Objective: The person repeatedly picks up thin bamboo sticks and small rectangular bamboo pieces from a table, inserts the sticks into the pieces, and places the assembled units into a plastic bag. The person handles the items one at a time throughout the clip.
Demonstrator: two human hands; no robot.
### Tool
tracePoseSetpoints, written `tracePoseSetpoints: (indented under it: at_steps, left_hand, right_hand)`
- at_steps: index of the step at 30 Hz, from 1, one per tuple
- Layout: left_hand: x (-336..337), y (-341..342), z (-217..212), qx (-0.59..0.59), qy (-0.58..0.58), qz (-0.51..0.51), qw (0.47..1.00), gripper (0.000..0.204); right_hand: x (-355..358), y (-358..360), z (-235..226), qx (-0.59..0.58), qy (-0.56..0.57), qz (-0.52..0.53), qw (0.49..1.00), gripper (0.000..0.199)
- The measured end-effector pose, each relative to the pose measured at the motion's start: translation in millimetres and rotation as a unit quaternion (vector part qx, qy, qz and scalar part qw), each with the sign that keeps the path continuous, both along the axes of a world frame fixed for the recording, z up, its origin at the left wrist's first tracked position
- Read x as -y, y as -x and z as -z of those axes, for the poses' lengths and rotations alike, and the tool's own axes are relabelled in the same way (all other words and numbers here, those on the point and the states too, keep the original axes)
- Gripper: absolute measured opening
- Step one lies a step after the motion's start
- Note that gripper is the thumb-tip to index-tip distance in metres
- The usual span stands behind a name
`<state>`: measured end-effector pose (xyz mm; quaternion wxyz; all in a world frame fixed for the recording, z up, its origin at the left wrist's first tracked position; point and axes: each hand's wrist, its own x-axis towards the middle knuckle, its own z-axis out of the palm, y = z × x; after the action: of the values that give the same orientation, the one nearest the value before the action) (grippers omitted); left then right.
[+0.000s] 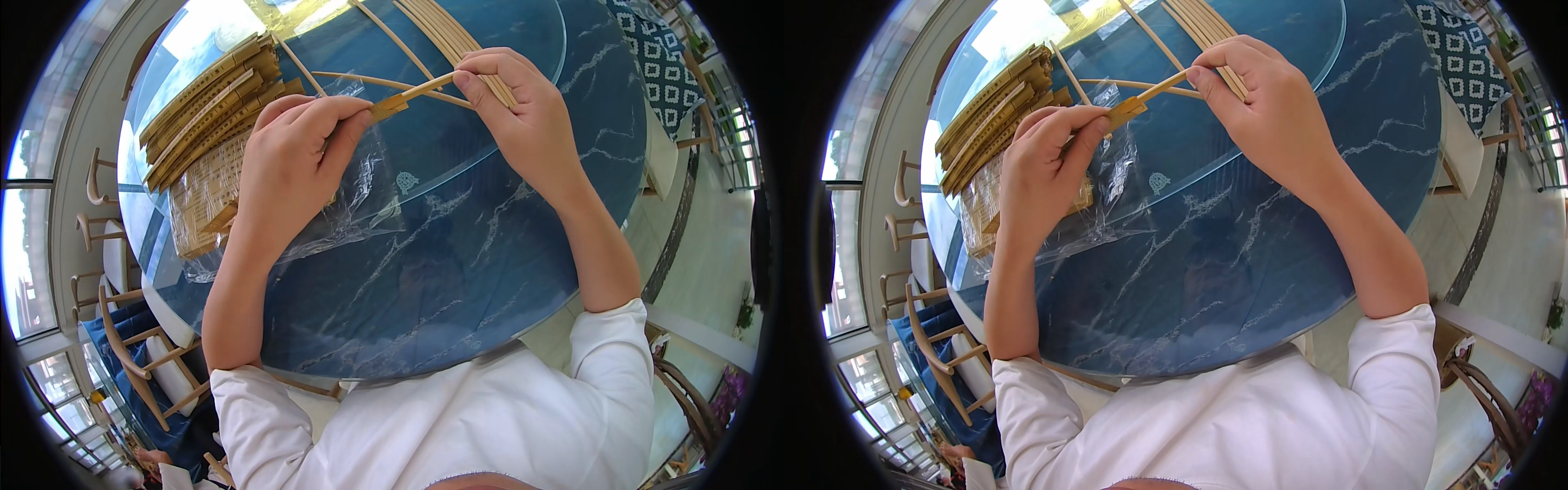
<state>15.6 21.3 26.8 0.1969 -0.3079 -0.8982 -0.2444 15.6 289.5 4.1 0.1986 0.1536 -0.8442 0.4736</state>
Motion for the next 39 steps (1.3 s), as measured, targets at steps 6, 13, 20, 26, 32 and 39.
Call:
tracePoseSetpoints:
  at_steps: [6, 13, 20, 26, 32, 39]
  left_hand:
    - [-0.7, -1.9, 1.7, -0.011, 0.008, -0.004, 1.000, 0.013]
    - [-2.0, -3.6, 2.6, -0.009, 0.020, 0.002, 1.000, 0.013]
    - [-4.3, -5.2, 6.2, -0.035, 0.028, 0.003, 0.999, 0.012]
    - [-5.4, -1.7, 8.9, -0.047, -0.018, 0.022, 0.998, 0.007]
    - [-3.5, -3.8, 9.2, -0.021, -0.017, 0.020, 0.999, 0.006]
    - [-11.7, -5.6, 11.5, -0.060, 0.005, 0.043, 0.997, 0.005]
  right_hand:
    - [3.0, -1.7, 7.0, -0.052, 0.010, 0.018, 0.998, 0.021]
    - [15.6, -13.1, 6.9, -0.019, 0.015, -0.027, 0.999, 0.021]
    - [17.9, -13.8, 11.3, -0.017, 0.013, -0.036, 0.999, 0.019]
    - [19.4, -16.3, 9.7, -0.002, 0.030, -0.040, 0.999, 0.017]
    - [21.2, -20.2, 7.9, 0.062, 0.054, -0.073, 0.994, 0.017]
    - [25.8, -19.8, 22.8, -0.021, 0.024, -0.087, 0.996, 0.016]
